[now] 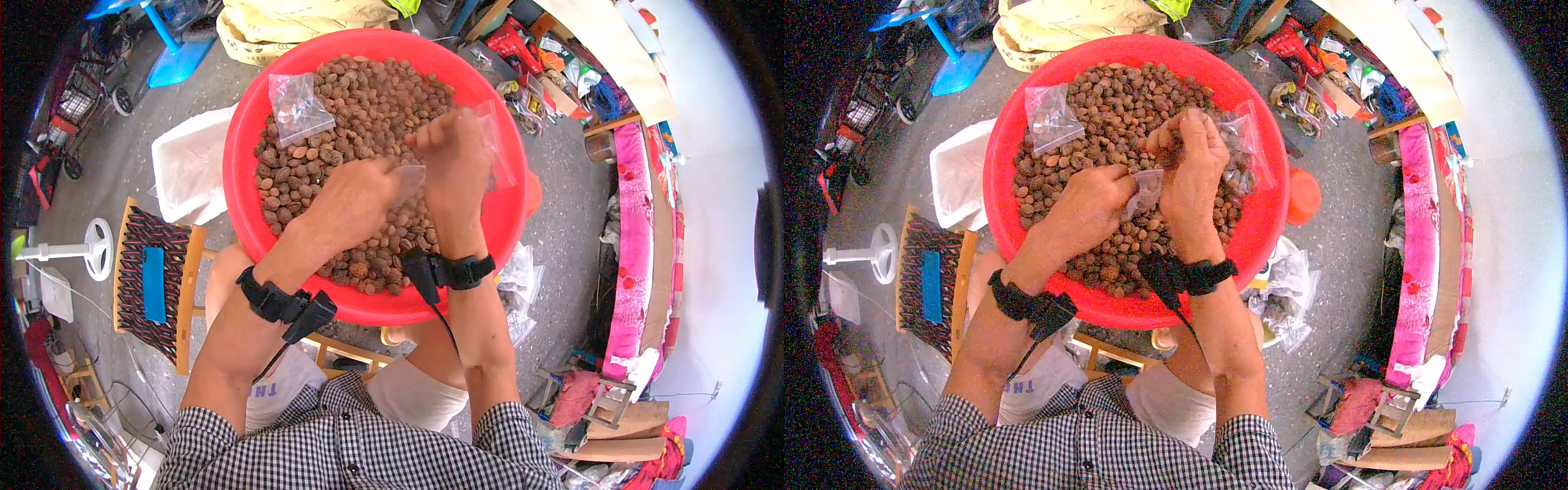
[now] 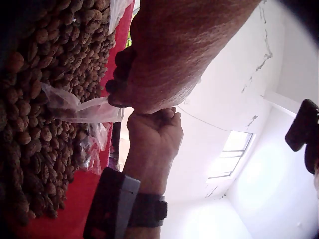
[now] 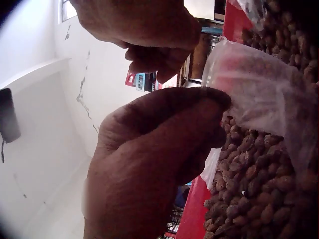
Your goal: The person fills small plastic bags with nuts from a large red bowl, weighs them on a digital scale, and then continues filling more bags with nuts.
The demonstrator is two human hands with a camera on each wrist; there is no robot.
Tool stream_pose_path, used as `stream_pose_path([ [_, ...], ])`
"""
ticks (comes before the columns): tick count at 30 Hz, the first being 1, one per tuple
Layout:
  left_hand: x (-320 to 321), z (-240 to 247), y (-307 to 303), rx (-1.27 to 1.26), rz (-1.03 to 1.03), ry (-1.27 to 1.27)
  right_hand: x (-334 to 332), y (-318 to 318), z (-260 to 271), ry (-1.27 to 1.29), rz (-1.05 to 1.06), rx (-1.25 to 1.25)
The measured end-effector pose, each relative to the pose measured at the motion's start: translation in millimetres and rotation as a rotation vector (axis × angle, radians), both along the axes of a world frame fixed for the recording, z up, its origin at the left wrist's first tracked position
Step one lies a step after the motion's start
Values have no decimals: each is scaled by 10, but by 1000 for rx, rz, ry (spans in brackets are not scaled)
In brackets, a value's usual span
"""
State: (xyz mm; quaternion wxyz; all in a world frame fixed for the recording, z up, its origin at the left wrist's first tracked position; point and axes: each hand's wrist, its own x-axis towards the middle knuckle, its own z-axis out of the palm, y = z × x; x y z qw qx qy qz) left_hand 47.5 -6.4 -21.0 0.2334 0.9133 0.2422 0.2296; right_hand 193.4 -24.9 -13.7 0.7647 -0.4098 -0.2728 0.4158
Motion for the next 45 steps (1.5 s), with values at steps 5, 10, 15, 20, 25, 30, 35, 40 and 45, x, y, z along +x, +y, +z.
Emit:
stream_pose_path([
  [5, 13, -77, 15, 27, 4, -19, -4, -17, 26, 86, 34, 31],
  [10, -10, -28, 16, 16, -11, 12, 1, -16, 16, 54, 42, 44],
  [15, -11, -51, 19, 23, -3, -10, -28, -24, 50, 92, 42, 36],
  [20, -20, -74, 24, 28, -11, -15, -19, -27, 58, 95, 65, 29],
  [25, -25, -91, 24, 38, -13, -26, 64, -32, 12, 151, 88, 11],
  [30, -95, -42, 18, -31, 2, -143, 86, -20, 25, 49, -34, -67],
  [35, -261, 63, 72, -29, 62, -253, 262, 2, 41, 12, -49, -93],
  [40, -368, 70, 77, -200, -11, -276, 363, 102, -116, -74, -87, -253],
  [45, -488, -84, 168, -136, -29, -144, 271, 219, -268, -631, 84, -402],
])
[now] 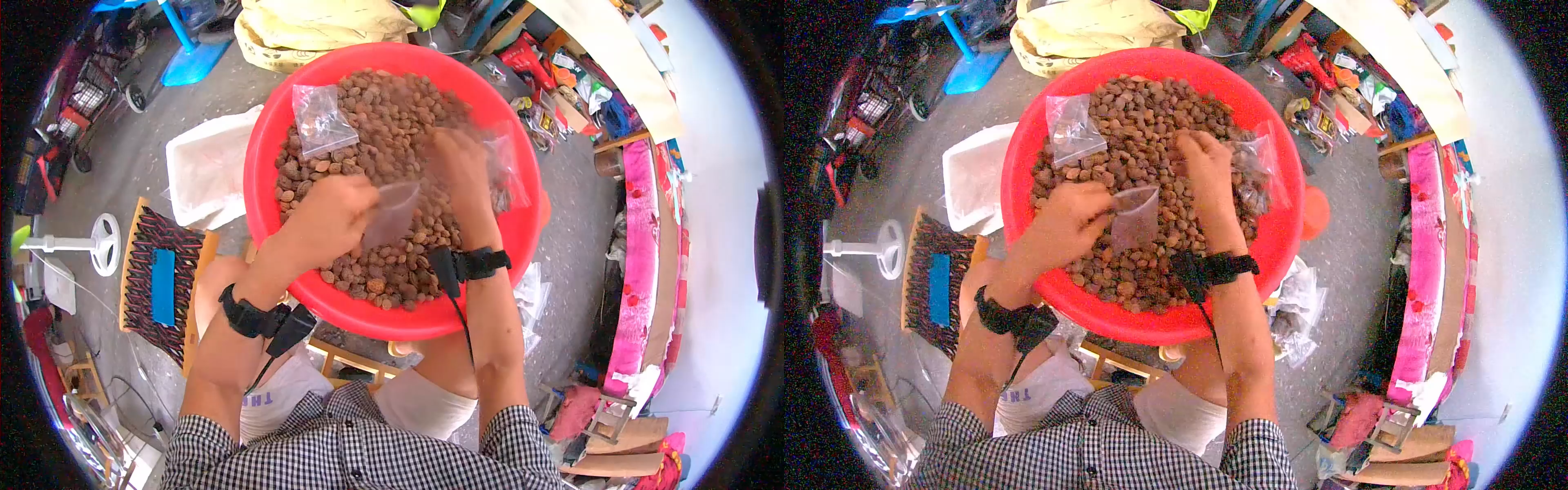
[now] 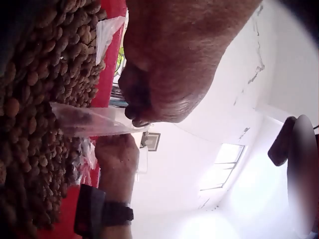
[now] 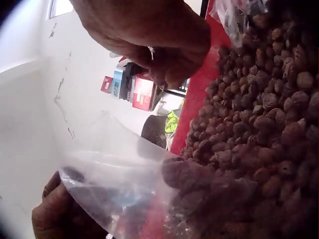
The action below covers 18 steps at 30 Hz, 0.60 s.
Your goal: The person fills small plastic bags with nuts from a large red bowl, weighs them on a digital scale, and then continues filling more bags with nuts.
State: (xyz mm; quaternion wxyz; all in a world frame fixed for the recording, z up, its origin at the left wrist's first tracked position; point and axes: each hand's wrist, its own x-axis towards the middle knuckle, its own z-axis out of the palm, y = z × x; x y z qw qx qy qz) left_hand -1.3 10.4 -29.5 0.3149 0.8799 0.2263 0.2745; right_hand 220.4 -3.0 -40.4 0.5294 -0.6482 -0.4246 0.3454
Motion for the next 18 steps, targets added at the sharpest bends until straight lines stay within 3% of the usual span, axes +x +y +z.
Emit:
stream_pose_path([
  [2, -31, -120, -31, 151, 45, 215, 8, 73, -201, -27, 66, -95],
  [6, -84, -136, -31, 113, 17, 219, -40, 139, -286, -462, 202, -49],
  [9, -118, -108, -49, 84, 4, 180, -134, 151, -373, -627, 258, 39],
  [10, -112, -92, -66, 81, 4, 176, -124, 154, -443, -545, 330, -22],
  [13, -129, -69, -71, 81, 3, 176, -212, 131, -582, -827, 359, 5],
  [18, -129, -113, -73, 80, -8, 184, -197, 111, -512, -864, 377, -44],
])
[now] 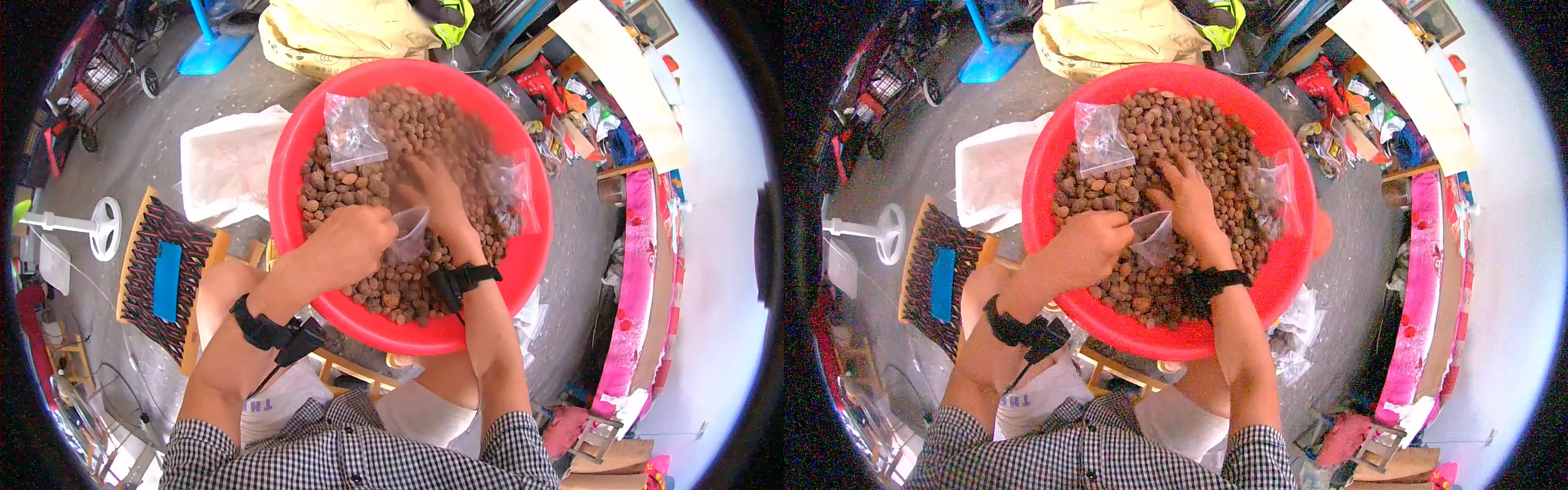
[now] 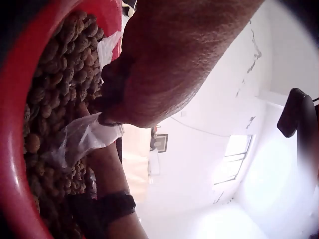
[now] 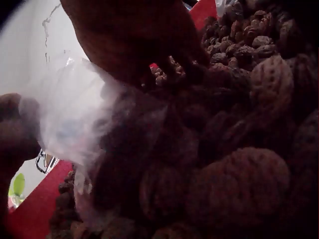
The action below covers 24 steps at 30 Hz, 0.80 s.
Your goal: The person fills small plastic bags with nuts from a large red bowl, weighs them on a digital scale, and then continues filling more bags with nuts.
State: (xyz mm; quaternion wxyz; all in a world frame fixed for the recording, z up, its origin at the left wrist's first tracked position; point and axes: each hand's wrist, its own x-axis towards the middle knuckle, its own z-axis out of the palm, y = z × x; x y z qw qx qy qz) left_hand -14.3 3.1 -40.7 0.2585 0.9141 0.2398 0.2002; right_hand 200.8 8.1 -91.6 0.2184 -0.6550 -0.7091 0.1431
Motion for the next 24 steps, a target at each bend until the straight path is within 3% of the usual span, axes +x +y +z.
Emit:
stream_pose_path([
  [5, 22, 29, -15, 2, 4, 46, -26, -19, 59, -35, 7, -92],
  [10, 50, 33, -20, -31, -24, 52, -45, -26, 78, -110, 36, -29],
  [13, 61, 55, -11, -51, -25, 47, -39, -23, -13, 36, 33, 44],
  [19, 68, 97, 8, -50, -1, 19, -15, 10, 12, 155, 16, -130],
  [22, 93, 82, 3, -43, -1, 13, 24, -8, -20, 245, 21, -47],
  [24, 103, 84, 2, -39, 5, 9, 25, -23, 34, 387, -75, -187],
])
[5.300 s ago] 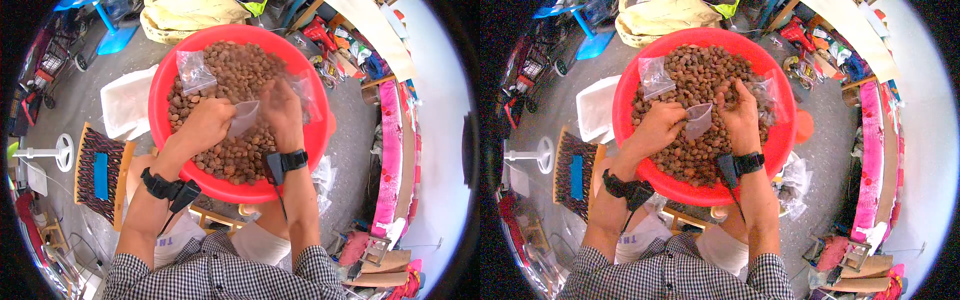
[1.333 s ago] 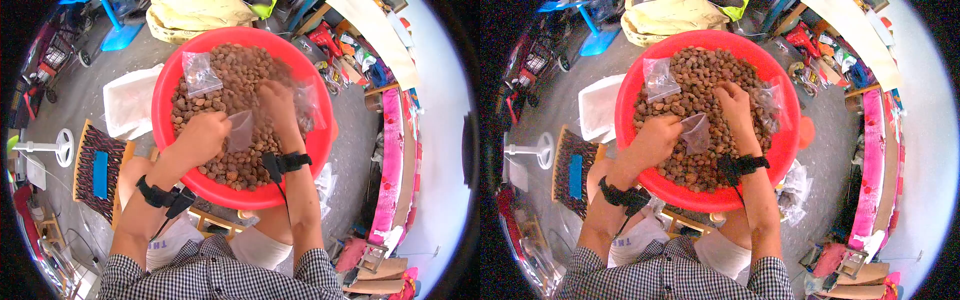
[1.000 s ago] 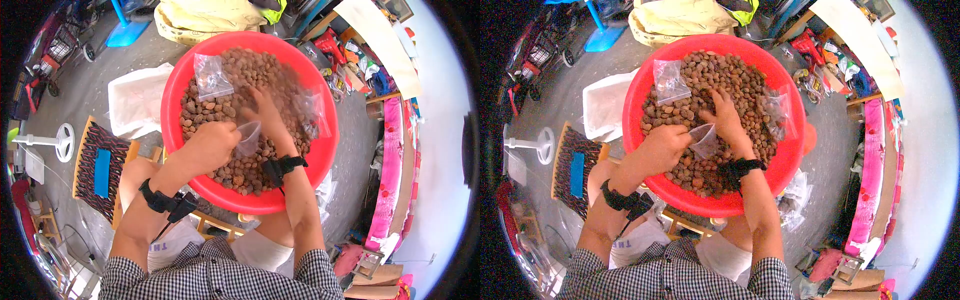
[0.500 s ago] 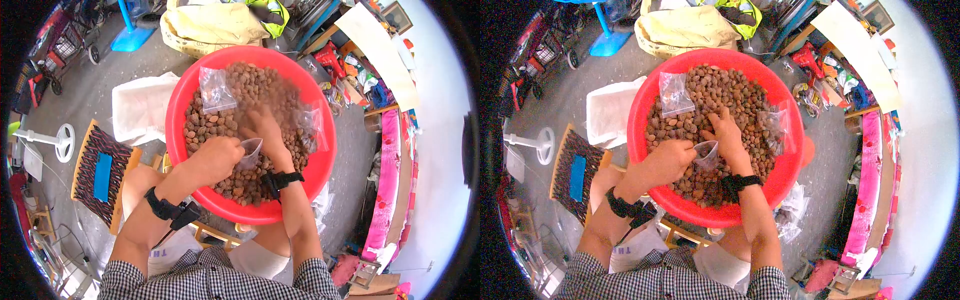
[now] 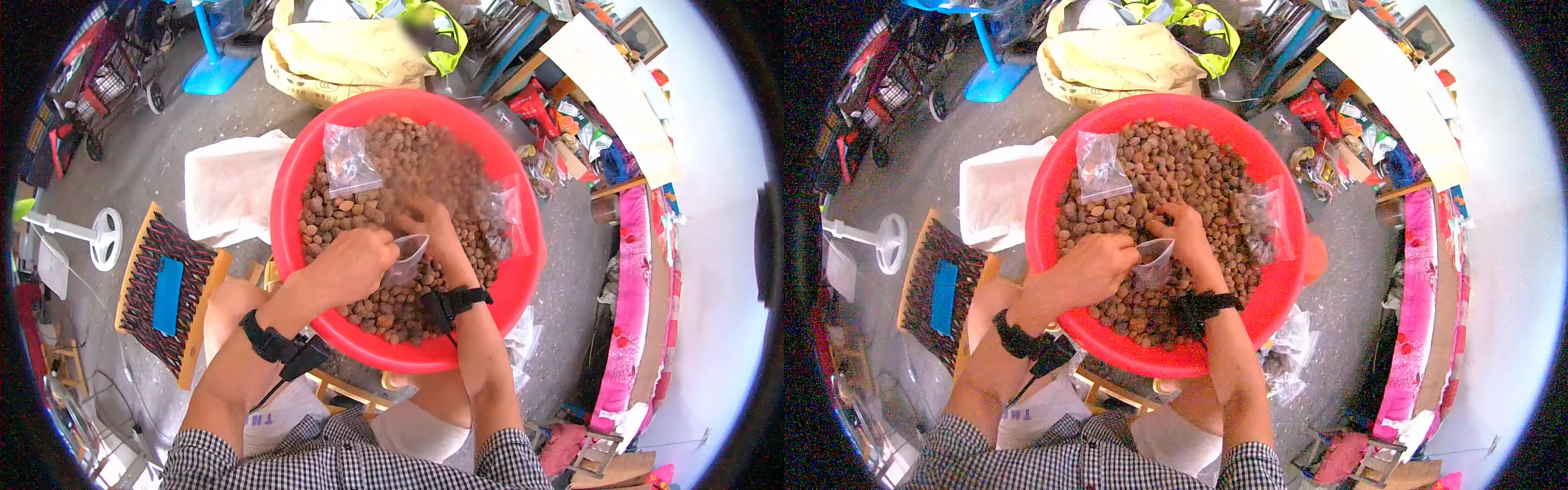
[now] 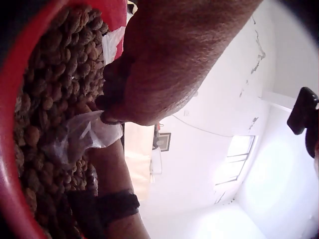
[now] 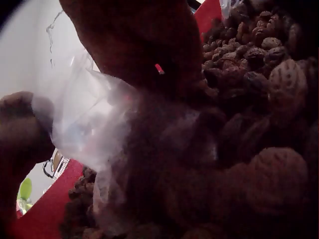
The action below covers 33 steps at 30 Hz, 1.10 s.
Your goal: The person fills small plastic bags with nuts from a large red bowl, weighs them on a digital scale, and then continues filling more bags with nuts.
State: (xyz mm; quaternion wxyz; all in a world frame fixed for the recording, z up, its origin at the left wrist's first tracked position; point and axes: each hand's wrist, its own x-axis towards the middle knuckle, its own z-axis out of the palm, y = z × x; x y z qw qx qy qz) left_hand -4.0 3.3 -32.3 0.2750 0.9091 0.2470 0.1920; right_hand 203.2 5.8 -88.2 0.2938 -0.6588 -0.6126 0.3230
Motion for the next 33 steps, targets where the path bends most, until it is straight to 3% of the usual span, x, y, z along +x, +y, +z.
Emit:
stream_pose_path([
  [4, 15, 5, 13, 3, -3, -4, -9, -68, 317, 327, -117, -216],
  [7, 34, -5, 27, 6, -14, -10, 28, -60, 249, 954, -293, -222],
  [8, 44, -8, 28, 5, -19, -14, 47, -85, 260, 1082, -385, -251],
  [11, 52, 73, 20, 3, -11, -34, 188, -105, 134, 1405, -384, -309],
  [12, 55, 65, 19, 12, -11, -46, 186, -129, 170, 1450, -372, -287],
  [16, 66, 16, 33, 44, -23, -82, 86, -181, 320, 1618, -680, -123],
  [19, 89, 10, 24, 50, -27, -103, 157, -250, 390, 1673, -516, -102],
  [20, 100, 11, 22, 50, -25, -110, 140, -272, 429, 1675, -594, -78],
  [23, 135, 18, 11, 45, -34, -105, 271, -285, 390, 1801, -546, -92],
  [26, 157, 31, -8, 33, -40, -120, 406, -340, 365, 1844, -361, -57],
  [33, 246, 52, -48, 56, -57, -171, 312, -399, 709, 1906, -390, 79],
])
